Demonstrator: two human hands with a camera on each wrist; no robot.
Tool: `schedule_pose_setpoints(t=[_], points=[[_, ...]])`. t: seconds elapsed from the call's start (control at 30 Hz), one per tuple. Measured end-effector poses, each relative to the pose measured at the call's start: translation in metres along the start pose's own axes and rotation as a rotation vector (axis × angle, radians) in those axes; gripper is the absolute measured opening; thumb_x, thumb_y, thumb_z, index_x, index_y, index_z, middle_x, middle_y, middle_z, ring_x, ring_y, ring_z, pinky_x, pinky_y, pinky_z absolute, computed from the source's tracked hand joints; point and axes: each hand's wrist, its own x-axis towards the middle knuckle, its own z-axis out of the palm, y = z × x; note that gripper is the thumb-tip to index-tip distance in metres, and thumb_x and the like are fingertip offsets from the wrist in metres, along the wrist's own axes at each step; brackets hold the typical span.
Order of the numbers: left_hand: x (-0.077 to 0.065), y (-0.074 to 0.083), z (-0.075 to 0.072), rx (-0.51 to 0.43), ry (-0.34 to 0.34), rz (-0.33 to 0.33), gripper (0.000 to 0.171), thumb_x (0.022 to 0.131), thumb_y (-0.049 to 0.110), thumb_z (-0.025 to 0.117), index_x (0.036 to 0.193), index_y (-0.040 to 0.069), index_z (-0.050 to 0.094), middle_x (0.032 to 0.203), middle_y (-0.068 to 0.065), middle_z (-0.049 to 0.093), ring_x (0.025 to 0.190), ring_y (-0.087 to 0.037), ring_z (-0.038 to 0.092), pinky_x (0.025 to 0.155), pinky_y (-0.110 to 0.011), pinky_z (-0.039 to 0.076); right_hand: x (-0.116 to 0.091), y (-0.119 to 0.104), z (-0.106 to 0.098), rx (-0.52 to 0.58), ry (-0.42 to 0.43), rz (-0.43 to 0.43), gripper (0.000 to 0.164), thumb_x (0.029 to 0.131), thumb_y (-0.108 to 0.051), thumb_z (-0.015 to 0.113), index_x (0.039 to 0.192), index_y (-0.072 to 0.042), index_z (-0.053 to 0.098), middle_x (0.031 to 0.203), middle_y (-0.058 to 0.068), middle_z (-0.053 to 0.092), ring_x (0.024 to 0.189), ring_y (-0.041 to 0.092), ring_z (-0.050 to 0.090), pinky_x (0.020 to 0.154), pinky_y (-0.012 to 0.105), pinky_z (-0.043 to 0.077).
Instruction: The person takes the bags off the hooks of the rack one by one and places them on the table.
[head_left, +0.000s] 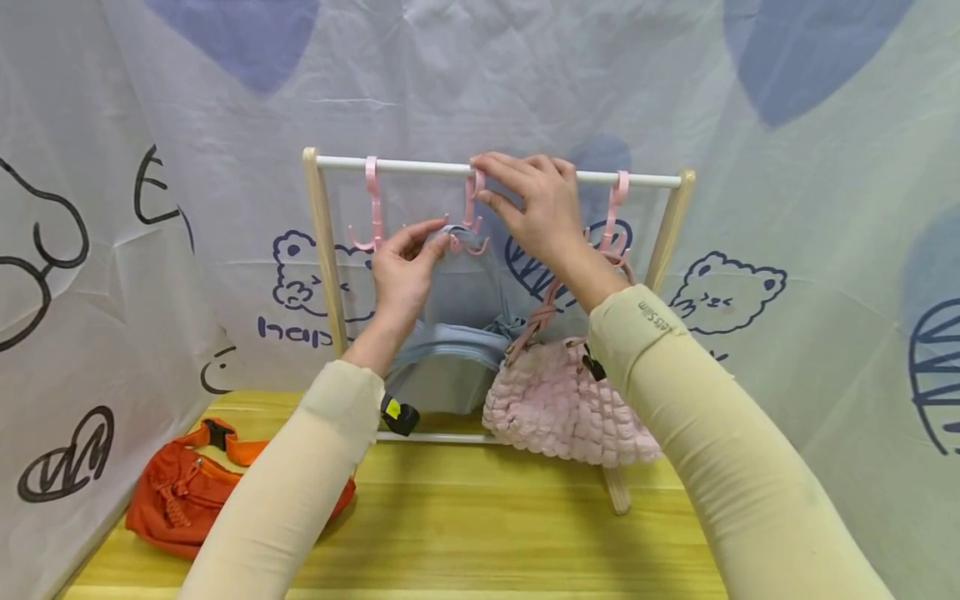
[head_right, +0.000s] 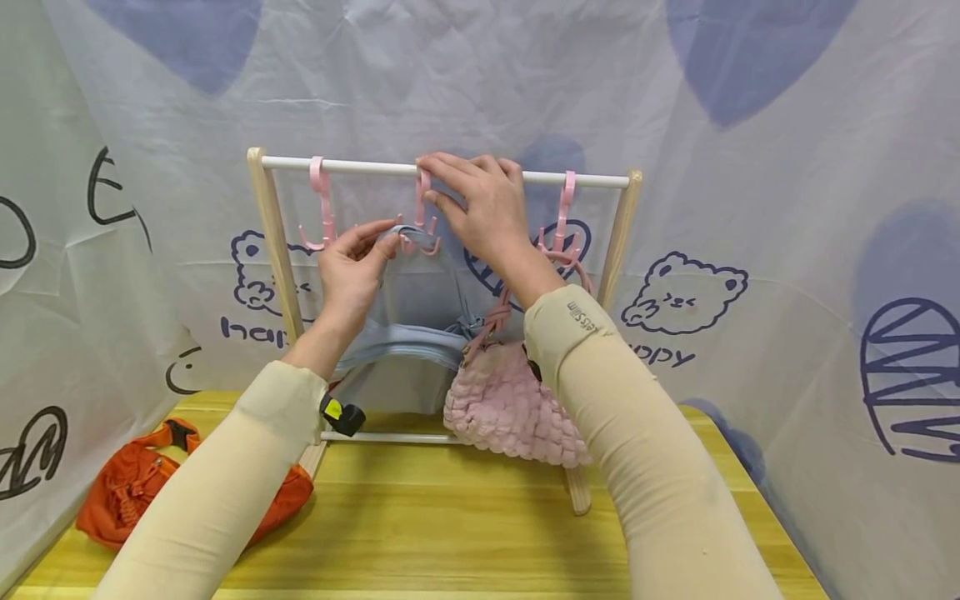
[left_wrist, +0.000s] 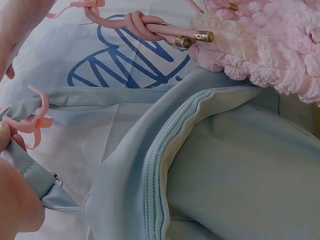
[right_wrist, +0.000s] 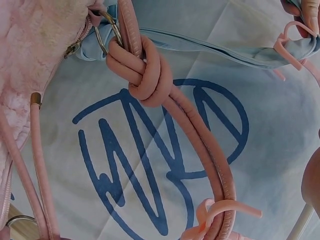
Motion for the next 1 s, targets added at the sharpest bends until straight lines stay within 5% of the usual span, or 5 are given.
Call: schedule_pose_setpoints(t=[0.37, 1.0], points=[[0.004, 0.007, 0.006, -0.029, -0.007, 0.036, 0.025, 0.093, 0.006, 0.079, 0.116, -0.003, 0.076, 0.094, 0.003, 0.075, 0.081, -0.006, 0.067, 0.078, -0.020, 0.056, 0.002, -0.001, 0.000, -0.004, -0.014, 0.027, 0.043, 0.102, -0.037, 0.067, 0.143, -0.024, 0.066, 0.147, -0.004, 0.062, 0.120, 0.027, 0.058, 0.115, 0.046, 0.030], [0.006, 0.010, 0.014, -0.022, 0.047, 0.063, 0.024, 0.091, 0.002, 0.079, 0.114, -0.004, 0.077, 0.094, -0.005, 0.077, 0.077, -0.003, 0.065, 0.071, -0.016, 0.054, 0.002, -0.003, 0.002, 0.016, 0.009, 0.058, 0.043, 0.099, -0.038, 0.070, 0.139, -0.024, 0.069, 0.144, -0.004, 0.064, 0.118, 0.026, 0.059, 0.115, 0.045, 0.030]])
